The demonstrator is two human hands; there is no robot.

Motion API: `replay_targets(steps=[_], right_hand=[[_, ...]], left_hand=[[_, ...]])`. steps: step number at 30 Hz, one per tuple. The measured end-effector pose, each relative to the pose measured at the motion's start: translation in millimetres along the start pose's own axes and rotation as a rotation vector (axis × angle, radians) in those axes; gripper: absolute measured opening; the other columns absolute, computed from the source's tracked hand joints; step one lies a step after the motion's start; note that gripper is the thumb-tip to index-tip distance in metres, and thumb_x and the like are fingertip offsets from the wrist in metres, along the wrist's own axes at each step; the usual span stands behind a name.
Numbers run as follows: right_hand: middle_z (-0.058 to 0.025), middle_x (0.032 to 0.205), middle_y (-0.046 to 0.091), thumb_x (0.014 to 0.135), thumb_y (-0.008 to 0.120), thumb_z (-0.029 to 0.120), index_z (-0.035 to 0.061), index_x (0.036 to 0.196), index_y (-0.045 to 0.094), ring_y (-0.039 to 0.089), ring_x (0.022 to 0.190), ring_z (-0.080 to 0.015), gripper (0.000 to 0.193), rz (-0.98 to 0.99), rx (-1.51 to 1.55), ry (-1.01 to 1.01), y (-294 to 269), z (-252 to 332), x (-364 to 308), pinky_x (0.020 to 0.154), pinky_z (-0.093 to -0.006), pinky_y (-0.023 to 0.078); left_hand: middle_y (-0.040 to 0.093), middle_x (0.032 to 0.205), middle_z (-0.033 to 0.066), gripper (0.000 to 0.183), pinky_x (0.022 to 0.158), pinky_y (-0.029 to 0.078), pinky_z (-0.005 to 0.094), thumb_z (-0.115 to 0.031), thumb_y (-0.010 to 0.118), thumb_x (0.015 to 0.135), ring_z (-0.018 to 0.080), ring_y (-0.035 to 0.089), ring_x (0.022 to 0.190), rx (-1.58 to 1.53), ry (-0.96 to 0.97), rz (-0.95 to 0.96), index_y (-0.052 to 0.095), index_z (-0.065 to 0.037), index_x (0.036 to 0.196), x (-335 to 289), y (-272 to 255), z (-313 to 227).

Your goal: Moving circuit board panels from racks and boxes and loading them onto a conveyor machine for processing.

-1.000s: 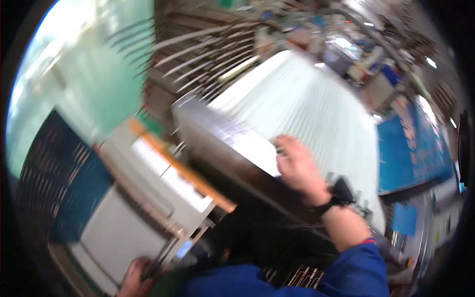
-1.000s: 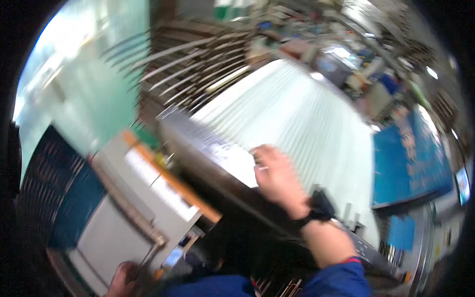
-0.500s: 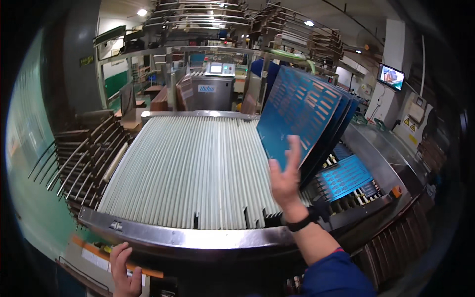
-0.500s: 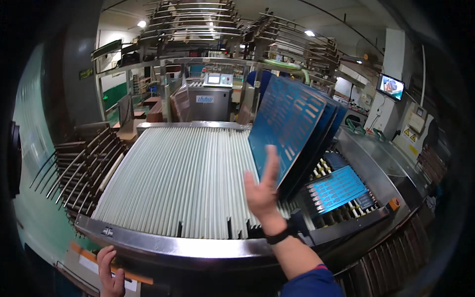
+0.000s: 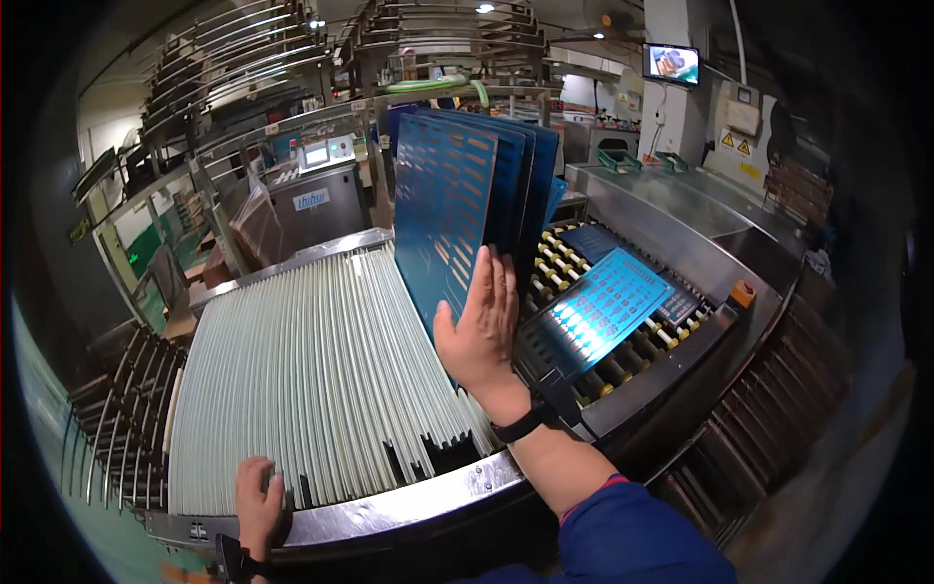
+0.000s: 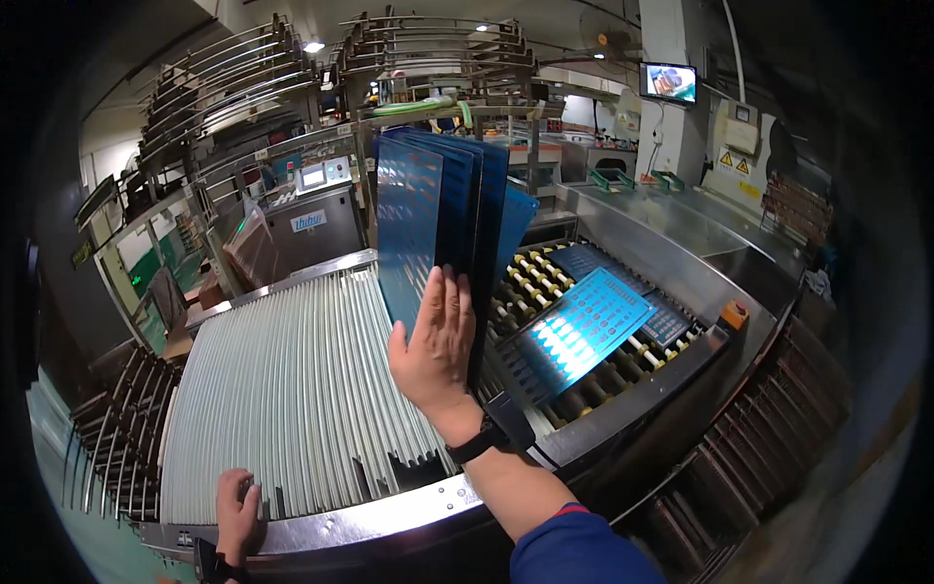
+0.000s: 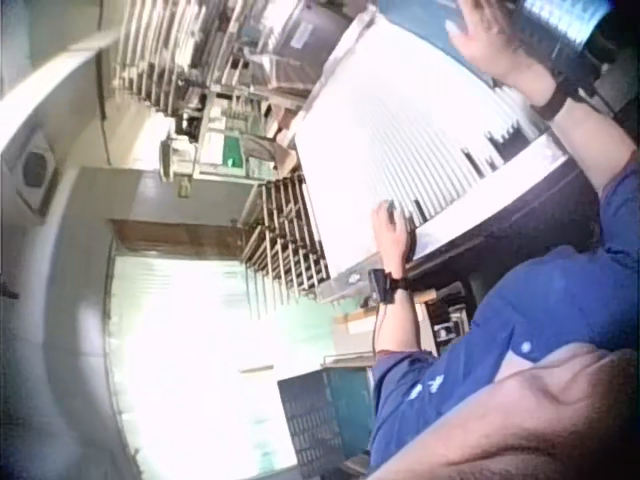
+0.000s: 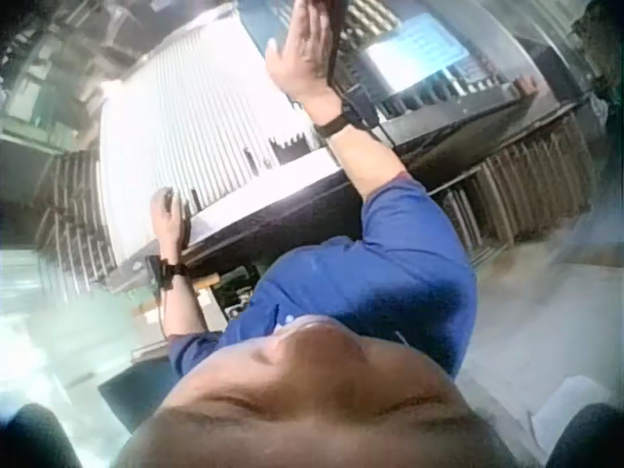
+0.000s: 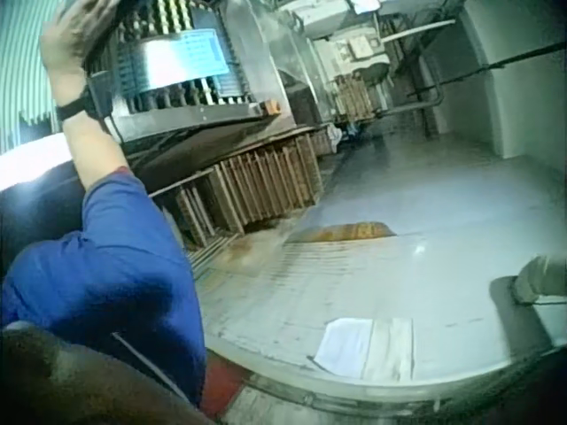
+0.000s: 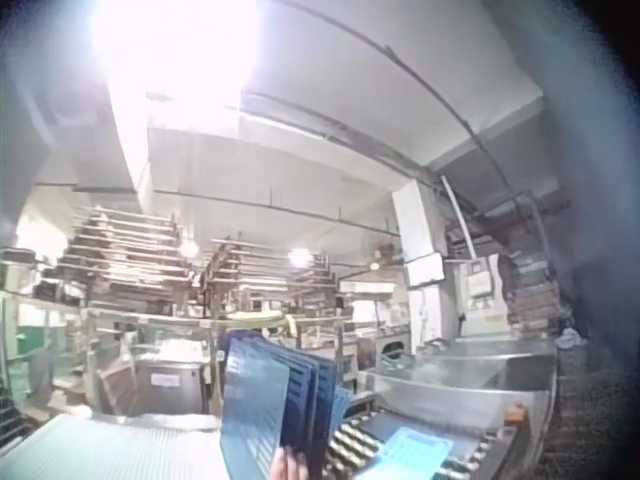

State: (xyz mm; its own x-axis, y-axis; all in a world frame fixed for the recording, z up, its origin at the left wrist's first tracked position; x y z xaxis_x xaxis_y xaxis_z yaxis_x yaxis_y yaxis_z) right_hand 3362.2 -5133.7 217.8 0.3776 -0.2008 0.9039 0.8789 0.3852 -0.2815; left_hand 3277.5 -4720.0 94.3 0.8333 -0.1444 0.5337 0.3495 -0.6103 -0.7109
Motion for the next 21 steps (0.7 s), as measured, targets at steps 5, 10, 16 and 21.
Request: replay_targets(steps=[5, 10, 16, 21], right_hand=[[-0.0311, 0.15, 0.034, 0.082, 0.068, 0.013, -0.0072, 0.154, 0.018, 0.028, 0.141, -0.0533, 0.09, -0.022, 0.013, 0.03, 2.0, 9.5, 0.0, 0.117, -0.0566, 0.023], [-0.0273, 0.151, 0.036, 0.081, 0.067, 0.011, -0.007, 0.15, 0.03, 0.028, 0.144, -0.0485, 0.081, -0.077, 0.181, -0.195, -30.3, -15.7, 0.1, 0.119, -0.0565, 0.022], [-0.0259, 0.152, 0.033, 0.09, 0.067, 0.006, -0.0043, 0.152, 0.023, 0.037, 0.139, -0.0381, 0.077, -0.565, 0.006, 0.562, -108.8, -240.0, -30.4, 0.116, -0.0446, 0.031], [-0.0075, 0.111, 0.068, 0.096, 0.061, 0.013, 0.0068, 0.121, 0.058, 0.067, 0.1, -0.0257, 0.026, -0.186, 1.282, 1.482, -97.1, -297.1, -75.6, 0.084, -0.0548, 0.054]], left_hand=[[0.061, 0.1, 0.0157, 0.019, 0.087, 0.048, 0.0394, -0.009, 0.061, 0.088, 0.0319, 0.061, 0.095, -0.061, -0.084, 0.003, 0.062, 0.001, 0.103, -0.5, 0.7, 6.3], [0.06, 0.098, 0.012, 0.016, 0.083, 0.049, 0.0348, -0.009, 0.058, 0.091, 0.0236, 0.06, 0.09, -0.163, -0.171, 0.034, 0.061, 0.001, 0.104, -3.8, -0.2, 13.2], [0.061, 0.103, 0.0139, 0.017, 0.089, 0.048, 0.0365, -0.008, 0.059, 0.091, 0.0263, 0.06, 0.097, -0.231, -0.278, 0.042, 0.061, 0.003, 0.104, -3.3, 1.9, 11.8], [0.065, 0.118, 0.0179, 0.032, 0.098, 0.047, 0.0371, -0.024, 0.062, 0.098, 0.0295, 0.061, 0.109, -0.01, -0.307, 0.147, 0.066, 0.002, 0.116, 1.1, -13.5, -26.4]])
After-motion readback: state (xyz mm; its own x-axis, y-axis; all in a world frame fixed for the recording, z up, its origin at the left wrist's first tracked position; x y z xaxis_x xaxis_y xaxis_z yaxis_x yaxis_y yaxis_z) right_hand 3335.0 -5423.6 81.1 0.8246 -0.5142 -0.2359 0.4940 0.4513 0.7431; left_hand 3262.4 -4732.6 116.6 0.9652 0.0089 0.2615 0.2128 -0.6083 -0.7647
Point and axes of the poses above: each hand's wrist, its own x-axis towards the middle knuckle, its own y-axis out of the palm, z = x × y, the point moved 1 cm from there along x, towards the middle knuckle
